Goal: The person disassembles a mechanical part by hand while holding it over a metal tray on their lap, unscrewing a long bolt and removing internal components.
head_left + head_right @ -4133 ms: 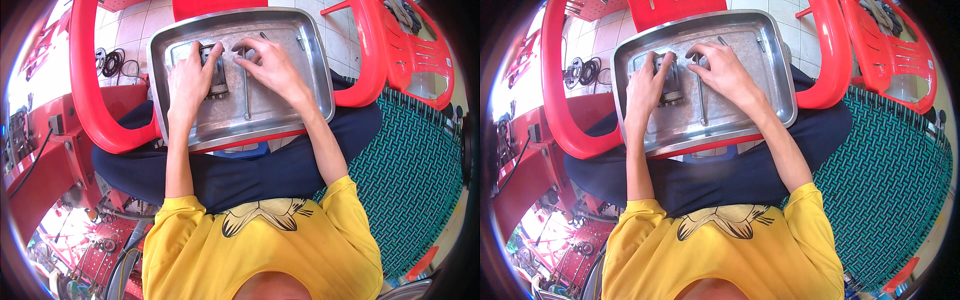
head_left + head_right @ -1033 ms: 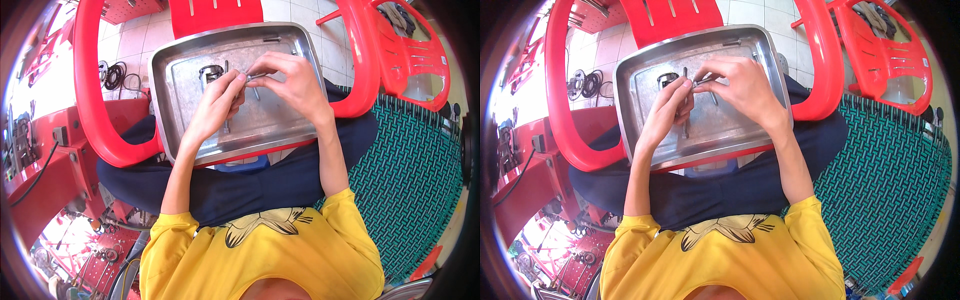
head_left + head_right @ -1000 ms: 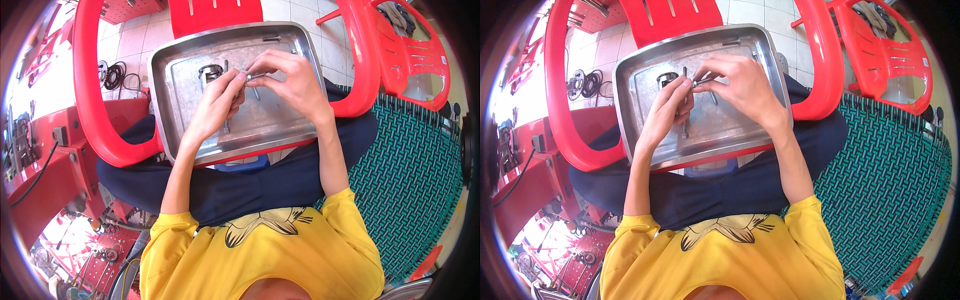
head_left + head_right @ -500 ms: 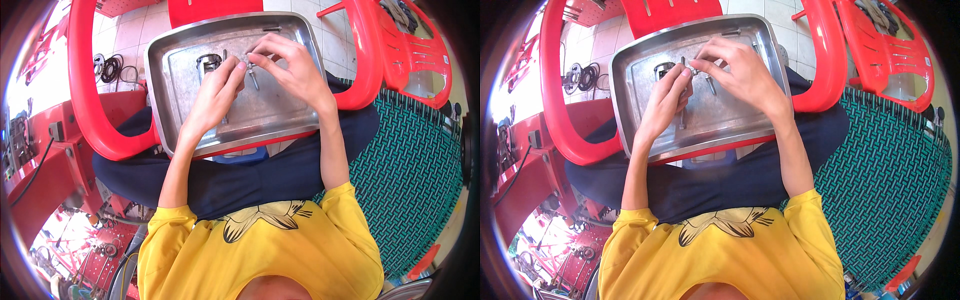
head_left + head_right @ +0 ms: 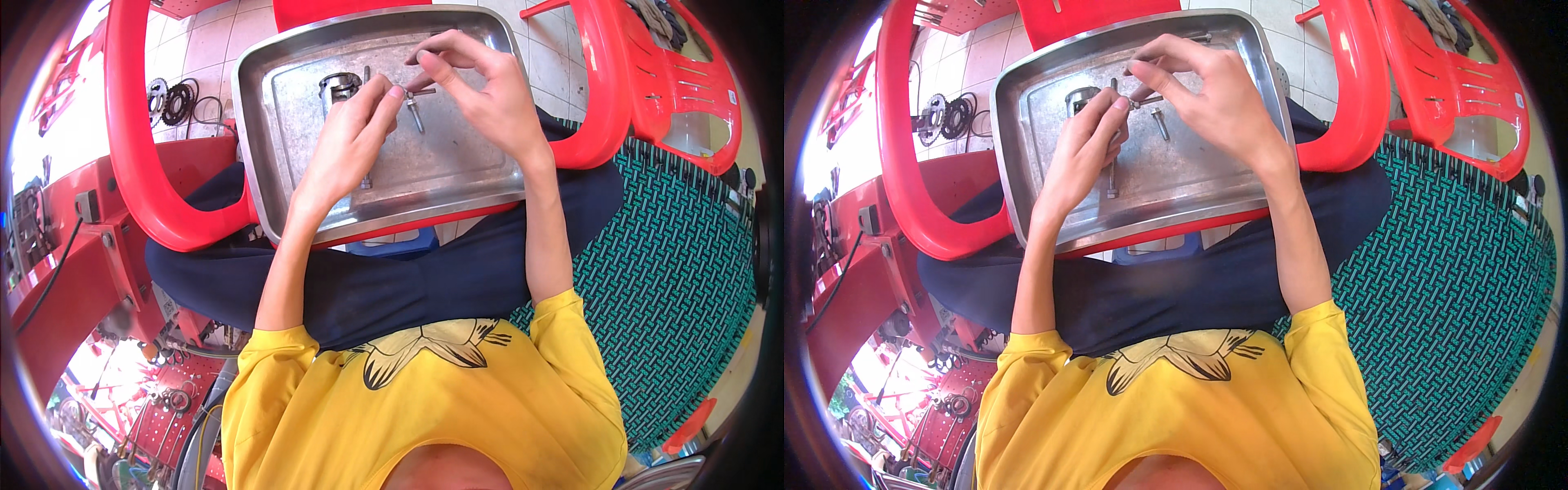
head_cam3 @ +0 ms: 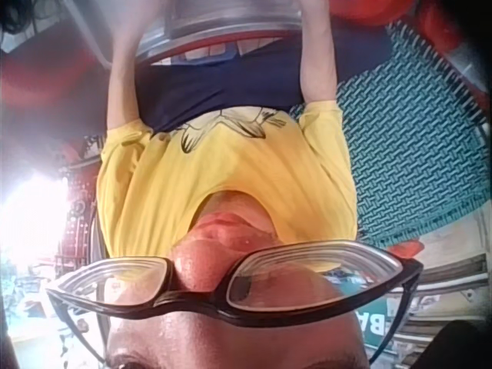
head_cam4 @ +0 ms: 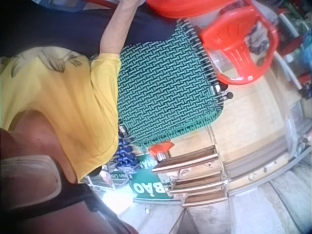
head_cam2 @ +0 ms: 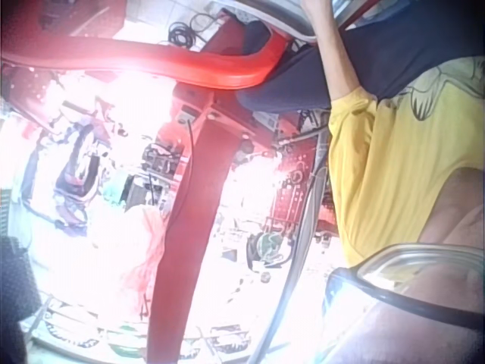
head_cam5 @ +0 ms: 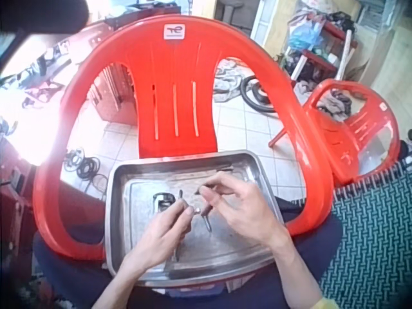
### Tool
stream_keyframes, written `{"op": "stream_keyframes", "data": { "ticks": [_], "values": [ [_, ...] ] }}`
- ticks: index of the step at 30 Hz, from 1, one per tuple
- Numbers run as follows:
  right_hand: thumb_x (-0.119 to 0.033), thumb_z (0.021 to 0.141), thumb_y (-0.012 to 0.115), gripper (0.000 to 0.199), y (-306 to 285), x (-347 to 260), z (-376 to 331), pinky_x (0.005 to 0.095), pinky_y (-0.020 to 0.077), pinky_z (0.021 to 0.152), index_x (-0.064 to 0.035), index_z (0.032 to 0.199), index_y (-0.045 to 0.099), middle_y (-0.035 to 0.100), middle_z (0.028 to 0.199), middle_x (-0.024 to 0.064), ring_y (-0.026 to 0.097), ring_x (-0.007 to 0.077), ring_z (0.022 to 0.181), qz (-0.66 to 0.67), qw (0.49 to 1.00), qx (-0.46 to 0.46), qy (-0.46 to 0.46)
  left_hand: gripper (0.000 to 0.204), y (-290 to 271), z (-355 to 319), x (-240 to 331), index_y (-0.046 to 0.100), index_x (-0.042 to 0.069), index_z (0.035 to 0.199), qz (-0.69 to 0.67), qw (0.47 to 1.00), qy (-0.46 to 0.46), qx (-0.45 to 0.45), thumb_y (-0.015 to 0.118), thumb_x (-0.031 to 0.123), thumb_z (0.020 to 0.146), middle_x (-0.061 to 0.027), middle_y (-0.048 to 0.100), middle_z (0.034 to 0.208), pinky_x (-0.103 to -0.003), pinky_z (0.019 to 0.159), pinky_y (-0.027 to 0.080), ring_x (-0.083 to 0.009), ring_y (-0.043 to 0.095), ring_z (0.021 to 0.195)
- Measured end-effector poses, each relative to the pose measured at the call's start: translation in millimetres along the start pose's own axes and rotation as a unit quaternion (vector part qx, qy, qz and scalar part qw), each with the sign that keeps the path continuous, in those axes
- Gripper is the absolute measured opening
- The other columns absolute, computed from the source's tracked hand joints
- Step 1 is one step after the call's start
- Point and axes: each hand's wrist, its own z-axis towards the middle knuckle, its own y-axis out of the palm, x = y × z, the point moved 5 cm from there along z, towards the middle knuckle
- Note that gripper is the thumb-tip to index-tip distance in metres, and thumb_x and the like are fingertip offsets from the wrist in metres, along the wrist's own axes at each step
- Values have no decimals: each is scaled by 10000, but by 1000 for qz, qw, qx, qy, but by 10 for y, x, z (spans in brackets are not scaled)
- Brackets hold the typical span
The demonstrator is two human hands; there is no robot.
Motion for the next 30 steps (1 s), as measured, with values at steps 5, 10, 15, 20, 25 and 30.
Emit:
{"op": "stream_keyframes", "data": {
  "ticks": [5, 10, 15, 20, 25, 30],
  "values": [
    [-207, 1002, 612, 232, -48, -18, 18, 277, 532, 832, 5, 1093, 648, 741, 965, 86, 719, 158, 868, 12, 999, 22, -22, 305, 7, -1, 49, 506, 41, 895, 7, 1000, -2, 1, 471, 297, 1058, 24, 410, 690, -243, 541, 326, -54, 374, 635],
    [-194, 1005, 607, 225, 8, 9, -4, 276, 539, 814, 11, 1088, 647, 738, 972, 85, 716, 151, 865, 14, 1000, 8, 14, 311, 1, -5, 20, 516, 29, 912, 34, 999, 7, 8, 479, 304, 1052, 3, 445, 692, -262, 551, 356, -72, 408, 643],
    [-197, 1007, 603, 231, -16, -18, 16, 265, 545, 811, 12, 1092, 655, 742, 993, 94, 726, 162, 883, 36, 999, -3, 10, 320, -2, -7, 37, 523, 23, 925, 38, 999, 4, 6, 484, 316, 1048, -8, 467, 701, -269, 558, 369, -83, 427, 650],
    [-188, 1006, 601, 227, 27, 30, -8, 265, 549, 810, 13, 1099, 653, 746, 994, 101, 732, 169, 869, -16, 1000, 4, -4, 330, 4, -5, 27, 523, 21, 925, 39, 999, 13, 11, 484, 326, 1047, -15, 481, 713, -272, 572, 382, -90, 441, 663],
    [-205, 1000, 612, 247, -4, -47, -4, 273, 549, 840, 7, 1116, 665, 754, 994, 82, 732, 168, 908, 52, 997, -13, 47, 336, 8, -12, 41, 523, 15, 926, 53, 999, 3, -2, 488, 328, 1045, -25, 493, 723, -277, 597, 400, -99, 465, 680],
    [-212, 1000, 614, 253, 6, -19, -5, 271, 550, 817, -3, 1134, 661, 754, 1004, 87, 741, 175, 879, -31, 999, 13, -20, 320, 9, -2, 27, 534, 3, 930, 66, 998, 14, 10, 502, 304, 1033, -90, 513, 690, -338, 600, 400, -205, 484, 647]
  ]
}}
